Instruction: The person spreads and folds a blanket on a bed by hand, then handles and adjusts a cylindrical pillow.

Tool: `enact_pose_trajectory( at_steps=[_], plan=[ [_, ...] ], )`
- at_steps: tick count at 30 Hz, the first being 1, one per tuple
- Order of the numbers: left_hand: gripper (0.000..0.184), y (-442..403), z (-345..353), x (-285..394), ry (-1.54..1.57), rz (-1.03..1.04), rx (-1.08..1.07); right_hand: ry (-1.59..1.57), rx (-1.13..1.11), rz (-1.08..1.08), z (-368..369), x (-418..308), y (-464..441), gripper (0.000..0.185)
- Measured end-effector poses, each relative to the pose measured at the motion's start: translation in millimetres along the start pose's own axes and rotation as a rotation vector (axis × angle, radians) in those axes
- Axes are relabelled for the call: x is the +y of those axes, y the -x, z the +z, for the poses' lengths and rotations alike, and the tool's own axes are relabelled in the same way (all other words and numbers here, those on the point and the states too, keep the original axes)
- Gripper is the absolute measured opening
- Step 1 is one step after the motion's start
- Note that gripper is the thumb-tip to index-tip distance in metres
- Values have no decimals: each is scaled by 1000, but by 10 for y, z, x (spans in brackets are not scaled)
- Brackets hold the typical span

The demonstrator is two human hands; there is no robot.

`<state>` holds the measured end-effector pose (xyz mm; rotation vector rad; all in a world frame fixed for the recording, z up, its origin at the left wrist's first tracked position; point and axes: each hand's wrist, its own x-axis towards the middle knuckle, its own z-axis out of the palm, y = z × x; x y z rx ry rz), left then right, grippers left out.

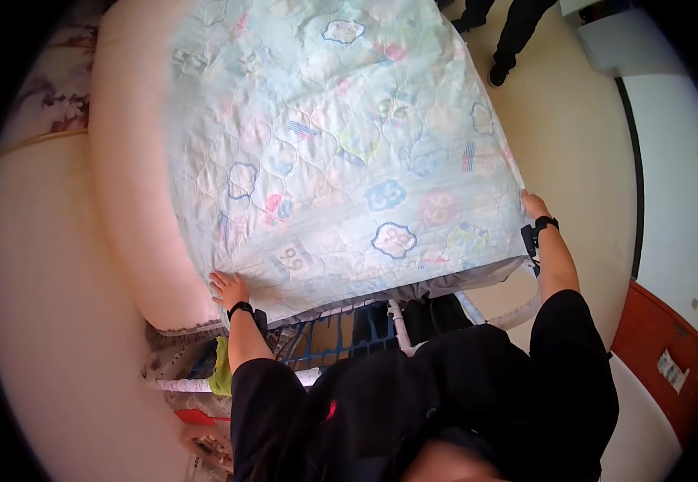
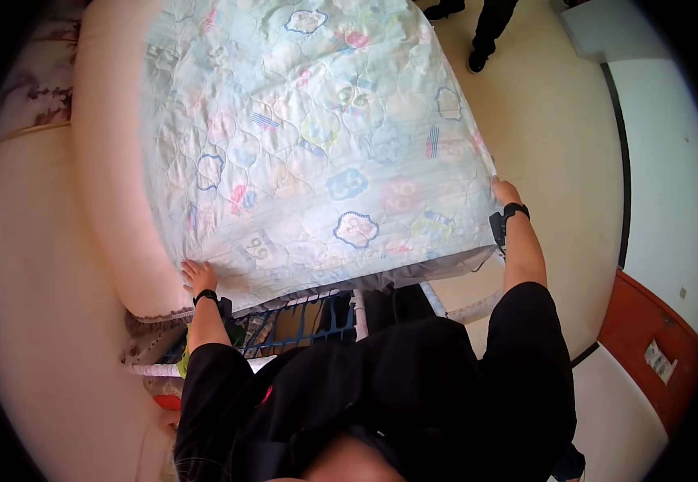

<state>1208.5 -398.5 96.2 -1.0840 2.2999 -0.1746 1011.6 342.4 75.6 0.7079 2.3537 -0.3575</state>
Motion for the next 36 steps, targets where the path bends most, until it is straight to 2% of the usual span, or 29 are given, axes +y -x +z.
enact_pose_trajectory(
  at_steps=[1,3,5,6,7,8,9,10,11,12,14,15,17,19,20,21,22,24,25,27,30,31,33,34,36],
  plan=[
    [66,-145,-4,9,102,-32,-73,-134,-29,-130,-107,-97,53,41],
    [69,-400,373,48,305,87,-21,-128,-32,-170,-94,-268,141,39],
    [63,-165,176,530,319,237,-5,-137,-11,-213,-175,-508,419,38],
    [61,-34,53,782,326,312,3,72,124,-443,-295,-621,711,36],
    [45,-303,268,948,291,548,-177,292,262,-657,-419,-708,1012,35],
    [37,431,-593,1227,635,415,-378,282,290,-635,-540,-755,1275,35],
    [33,468,-468,1469,955,579,-498,142,80,-607,-705,-781,1512,35],
    [34,631,-566,1718,1034,769,-615,0,-116,-580,-918,-802,1727,35],
    [37,795,-615,1918,1034,913,-719,-140,-149,-479,-1072,-767,2035,36],
    [39,971,-698,2095,942,986,-809,-152,-90,-473,-1194,-642,2269,36],
    [39,1397,-888,2325,769,1183,-782,-191,175,-557,-1252,-330,2671,33],
    [39,1594,-999,2410,673,1270,-773,-195,192,-542,-1219,-164,2798,33],
    [39,2032,-1202,2522,535,1423,-768,-168,324,-657,-1095,169,3038,30],
    [36,2459,-1416,2541,423,1563,-749,-173,275,-705,-767,407,3093,27],
    [36,2667,-1529,2463,418,1547,-745,-176,240,-765,-556,504,3035,26],
    [33,2875,-1667,2378,369,1739,-652,-435,389,-829,-250,542,2916,26],
    [31,3071,-1821,2284,313,1928,-548,-447,380,-846,-98,538,2879,26],
    [23,3476,-2131,2025,87,2100,-275,-581,788,-790,51,488,2805,24],
    [18,3683,-2255,1883,124,2161,-223,-591,777,-806,86,472,2746,24],
    [17,4047,-2385,1665,8,2156,-42,-681,941,-848,154,499,2683,20],
    [24,4470,-2276,1535,82,1995,22,-673,948,-960,95,552,2620,20],
    [24,4581,-2136,1564,96,1983,14,-658,881,-1025,61,607,2581,20],
    [34,4770,-1771,1686,117,1622,327,-641,811,-1100,-1,688,2526,19],
    [34,4878,-1572,1769,112,1615,318,-646,799,-1099,-32,741,2487,19],
    [42,4998,-1209,1969,111,1401,310,-603,643,-1218,-94,779,2415,18]
  ],
)
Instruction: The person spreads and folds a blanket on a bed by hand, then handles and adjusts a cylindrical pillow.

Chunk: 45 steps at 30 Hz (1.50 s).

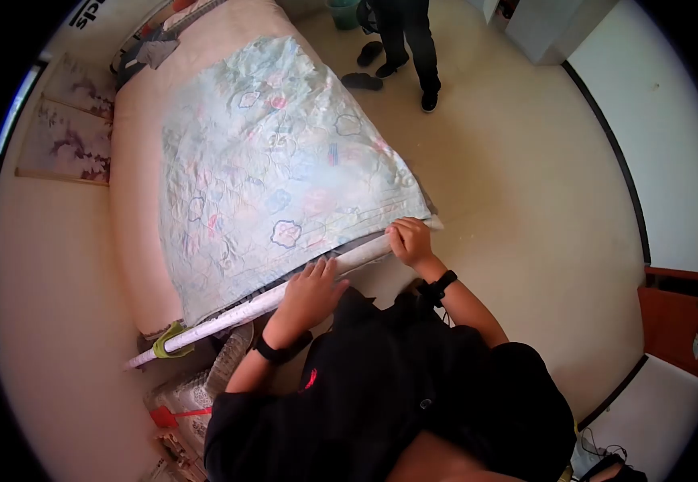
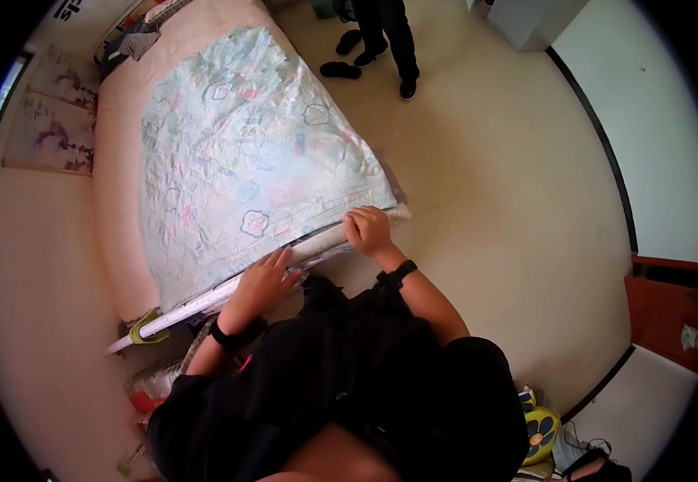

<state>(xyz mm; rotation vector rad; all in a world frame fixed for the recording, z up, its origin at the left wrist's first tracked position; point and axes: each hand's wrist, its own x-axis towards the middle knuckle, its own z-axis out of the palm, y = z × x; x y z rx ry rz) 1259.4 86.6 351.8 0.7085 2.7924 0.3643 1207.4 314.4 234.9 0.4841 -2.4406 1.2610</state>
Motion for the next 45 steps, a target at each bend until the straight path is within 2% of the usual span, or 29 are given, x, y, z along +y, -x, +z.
enact_pose_trajectory(
  at_steps=[1,2,4,5,6,8,12,15,17,18,21,22,23,25,26,28,30,36,38,40,42,43,45],
  plan=[
    [35,-98,180,86,-41,43,255,-5,-4,5,-20,47,-26,18],
    [35,-196,315,130,-33,31,248,-45,-33,-39,-41,94,-37,17],
    [28,-431,543,170,94,-275,288,-92,-89,-82,-70,164,-31,16],
    [27,-516,635,192,-34,-326,413,-118,-88,-114,-66,190,-35,16],
    [27,-546,701,197,-28,-341,411,-142,-84,-148,-67,225,-56,15],
    [23,-554,769,167,-167,-270,634,-139,-128,-170,-87,281,-89,12],
    [16,-588,719,198,-188,-276,648,-178,-258,-236,-123,376,-143,7],
    [12,-598,764,170,-197,-291,688,-277,-438,-322,-166,562,-274,8],
    [14,-611,758,165,-212,-310,693,-471,-647,-549,-144,751,-455,11],
    [14,-627,745,154,-211,-315,695,-514,-825,-546,-156,840,-582,17],
    [14,-580,737,179,-160,-393,576,-473,-833,-630,-122,1153,-838,25],
    [16,-630,731,170,-167,-377,667,-340,-842,-553,-105,1297,-1030,28],
    [17,-633,733,180,-153,-409,637,-206,-838,-483,-61,1431,-1235,32],
    [17,-621,699,195,-146,-456,591,-72,-845,-154,-4,1666,-1485,38],
    [18,-653,684,196,-150,-455,642,-68,-880,-27,50,1825,-1592,42],
    [20,-694,663,166,-168,-474,703,-19,-878,-31,229,2139,-1826,45],
    [22,-710,667,200,-126,-531,726,-48,-955,306,466,2429,-2006,47],
    [24,-781,577,315,-34,-856,676,-95,-1053,288,830,2733,-2806,46],
    [23,-894,513,396,-48,-1034,701,-106,-1062,206,991,2961,-3111,47],
    [17,-1045,444,519,44,-1303,621,-169,-1041,248,1141,3146,-3509,48],
    [20,-1323,412,658,-13,-1520,534,-122,-1017,309,1320,3310,-3970,48],
    [20,-1477,406,764,-12,-1556,529,-127,-990,333,1415,3393,-4206,48],
    [39,-1858,446,912,21,-1755,559,-156,-979,384,1627,3496,-4730,46]
  ],
)
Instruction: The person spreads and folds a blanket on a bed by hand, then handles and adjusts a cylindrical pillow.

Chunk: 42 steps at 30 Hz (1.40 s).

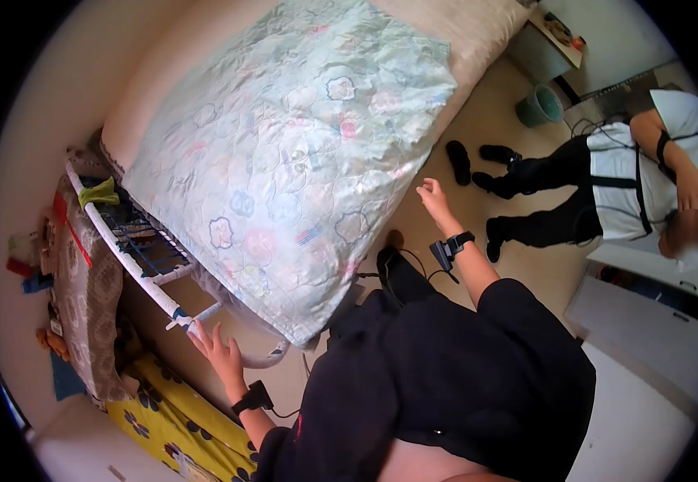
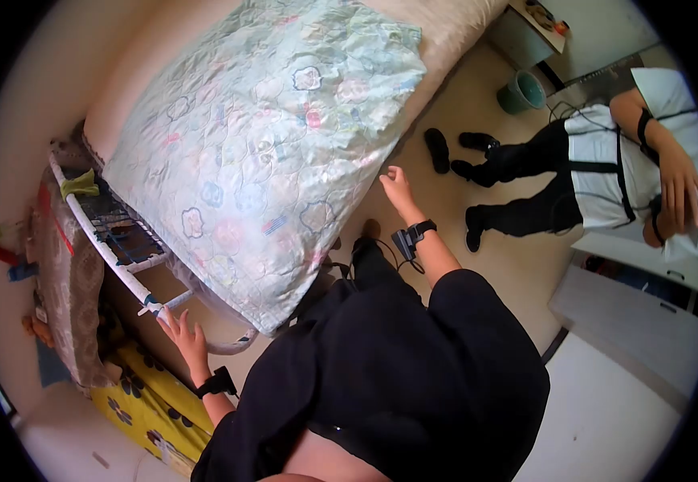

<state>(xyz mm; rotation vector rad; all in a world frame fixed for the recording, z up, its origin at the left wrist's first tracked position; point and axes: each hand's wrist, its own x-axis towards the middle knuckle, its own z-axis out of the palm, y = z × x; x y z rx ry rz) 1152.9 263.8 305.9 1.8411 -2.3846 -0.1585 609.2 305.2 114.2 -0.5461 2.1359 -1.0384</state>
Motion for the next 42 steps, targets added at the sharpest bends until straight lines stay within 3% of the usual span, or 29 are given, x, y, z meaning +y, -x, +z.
enact_pose_trajectory(
  at_steps=[1,4,5,7,8,12,14,18,21,24,25,26,28,30,31,33,35,37,40,42],
  plan=[
    [39,99,68,172,-1,-27,13,-34,-16,18,-152,-65,-234,45],
    [83,487,335,546,73,-420,93,-101,-26,-2,-556,-466,-797,44],
    [83,550,428,656,70,-448,98,-122,-32,-1,-653,-607,-944,43],
    [90,666,532,877,206,-742,46,-108,20,-57,-764,-742,-1267,43],
    [94,646,500,994,266,-764,64,-98,17,-89,-802,-771,-1426,42],
    [95,537,692,927,292,-834,120,-100,-3,-83,-813,-1002,-1766,50],
    [95,423,846,875,91,-1137,105,-50,9,-89,-811,-1010,-1917,54],
    [94,378,935,929,120,-1260,117,67,44,-55,-911,-950,-2254,67],
    [92,302,959,938,80,-1238,159,87,32,13,-1052,-795,-2725,73],
    [92,74,1020,1170,16,-1410,79,45,-34,108,-1170,-843,-3171,79],
    [92,29,1101,1214,53,-1374,108,31,-60,168,-1199,-864,-3302,81],
    [91,-2,1183,1304,83,-1341,133,38,-16,181,-1186,-922,-3374,72],
    [88,-228,1379,1560,234,-1119,178,24,-124,269,-1179,-1021,-3611,66],
    [85,-780,1270,2292,237,-1018,47,-76,-166,371,-1087,-1097,-3863,47],
    [84,-960,1341,2558,293,-915,18,-63,-187,374,-1029,-1025,-4067,47],
    [83,-1281,1482,3044,379,-721,-64,-407,-334,352,-834,-610,-4532,41],
    [83,-1584,1549,3491,450,-576,-161,-360,-304,412,-638,-514,-4748,45],
    [82,-1910,1551,3857,488,-536,-200,-124,-47,-186,-387,-1124,-4342,38],
    [80,-2347,1522,4224,548,-406,-200,108,-370,-524,-342,-2292,-3402,31],
    [76,-2749,1484,4405,906,-433,-106,318,-669,-623,-293,-2678,-2872,33]
  ],
)
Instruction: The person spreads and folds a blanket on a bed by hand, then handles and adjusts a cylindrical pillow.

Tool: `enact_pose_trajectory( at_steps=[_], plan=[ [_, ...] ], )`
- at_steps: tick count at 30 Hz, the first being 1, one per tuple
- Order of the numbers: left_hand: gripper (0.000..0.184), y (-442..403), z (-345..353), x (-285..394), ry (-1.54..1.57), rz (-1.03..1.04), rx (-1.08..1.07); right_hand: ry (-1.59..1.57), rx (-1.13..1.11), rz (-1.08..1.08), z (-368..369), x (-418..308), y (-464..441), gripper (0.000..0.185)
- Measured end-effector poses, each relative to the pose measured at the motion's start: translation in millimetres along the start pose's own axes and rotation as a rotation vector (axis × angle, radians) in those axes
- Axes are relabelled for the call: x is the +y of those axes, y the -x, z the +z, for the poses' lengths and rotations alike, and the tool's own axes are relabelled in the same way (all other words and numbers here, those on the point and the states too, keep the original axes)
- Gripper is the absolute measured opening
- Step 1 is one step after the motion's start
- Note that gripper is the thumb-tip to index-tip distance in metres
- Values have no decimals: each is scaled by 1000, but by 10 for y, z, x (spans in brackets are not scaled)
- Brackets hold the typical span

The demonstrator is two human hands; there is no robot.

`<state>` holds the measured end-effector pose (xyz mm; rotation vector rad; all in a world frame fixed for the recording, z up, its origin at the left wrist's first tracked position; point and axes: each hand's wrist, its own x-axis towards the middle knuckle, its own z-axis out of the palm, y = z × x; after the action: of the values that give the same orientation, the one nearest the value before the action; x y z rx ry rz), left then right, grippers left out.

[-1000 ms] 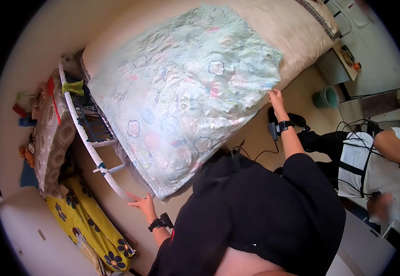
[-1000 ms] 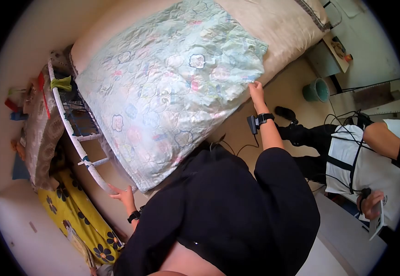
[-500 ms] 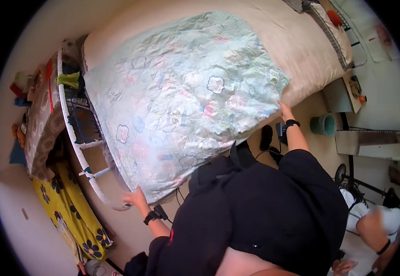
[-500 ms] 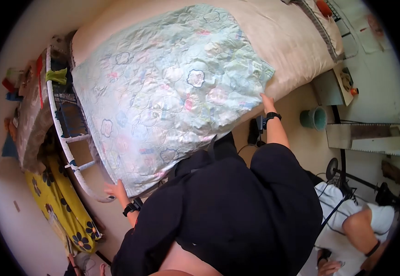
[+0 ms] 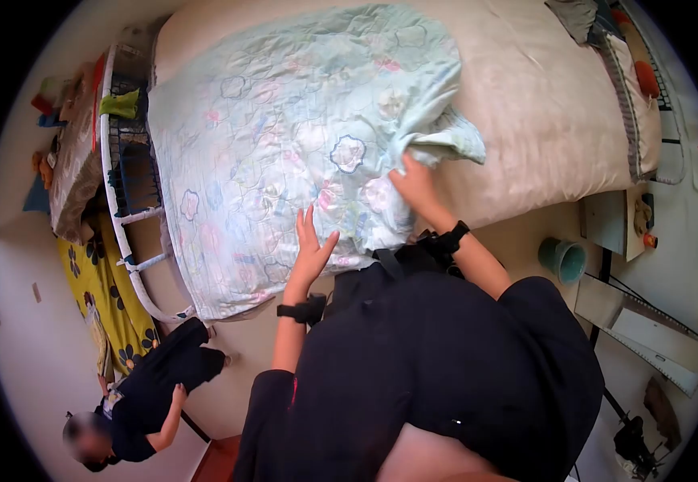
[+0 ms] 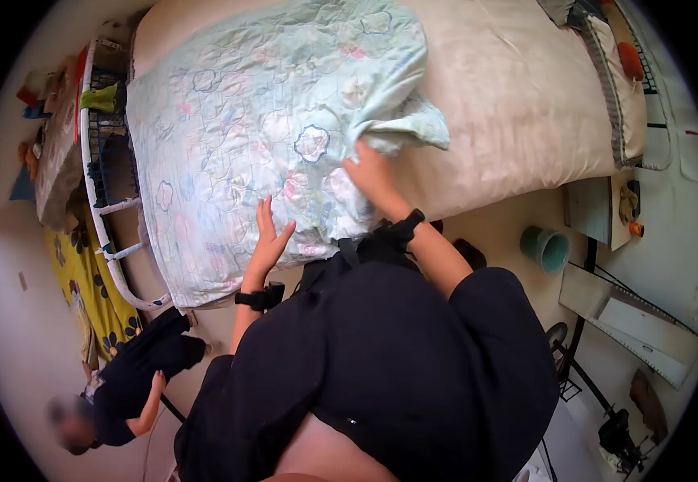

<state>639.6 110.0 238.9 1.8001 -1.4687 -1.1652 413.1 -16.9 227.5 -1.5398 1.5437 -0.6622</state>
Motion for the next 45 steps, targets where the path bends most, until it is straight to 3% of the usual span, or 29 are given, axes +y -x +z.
enact_pose_trajectory(
  at_steps=[2,3,5,9,11,13,15,18,23,25,28,31,32,33,34,35,37,38,39,41,43,45],
  plan=[
    [67,-304,128,340,478,-228,-61,81,-164,-357,231,-234,121,37],
    [67,-469,255,333,481,-231,-57,96,-288,-448,323,-291,169,38],
    [53,-759,498,120,402,-223,50,259,-787,-345,453,-358,246,39],
    [39,-981,594,-378,610,-340,45,383,-790,-288,357,-219,375,38],
    [30,-924,550,-480,731,-380,121,95,-549,-409,250,67,328,43],
    [29,-858,476,-443,786,-405,82,80,-365,-187,43,181,227,49],
    [30,-829,421,-440,595,-499,-18,163,-156,-163,-58,417,11,53],
    [31,-803,493,-506,612,-395,-3,92,-56,-50,-148,357,-327,62],
    [33,-719,380,-646,594,-362,-88,94,-53,-27,41,377,-833,81],
    [34,-633,333,-701,654,-349,-90,-80,-175,93,78,318,-937,74],
    [35,-543,282,-738,726,-340,-117,-55,-362,230,39,267,-1067,60],
    [41,-448,284,-636,680,-369,-157,-181,-321,79,-2,291,-1041,49],
    [45,-403,342,-557,566,-274,-89,-186,-323,76,-75,264,-1010,49],
    [50,-381,410,-507,452,-179,-21,-234,-316,73,-201,192,-952,47],
    [68,-393,472,-457,392,-115,-47,-282,-310,69,-354,129,-905,45],
    [68,-382,590,-427,388,-115,-41,-328,-275,96,-525,130,-889,42],
    [82,-373,916,-347,-44,93,81,-462,-158,89,-1026,95,-828,36],
    [95,-383,1046,-238,-71,135,10,-543,-83,55,-1357,42,-770,31],
    [95,-373,1194,-83,-74,133,14,-624,-6,22,-1709,23,-725,27],
    [98,-316,1518,237,-486,27,-78,-745,160,-81,-2495,106,-583,19],
    [97,-330,1863,276,-461,74,-102,-704,314,-150,-3311,151,-299,19],
    [95,-379,2103,392,-671,161,-141,-656,452,-206,-3992,219,54,18]
  ],
)
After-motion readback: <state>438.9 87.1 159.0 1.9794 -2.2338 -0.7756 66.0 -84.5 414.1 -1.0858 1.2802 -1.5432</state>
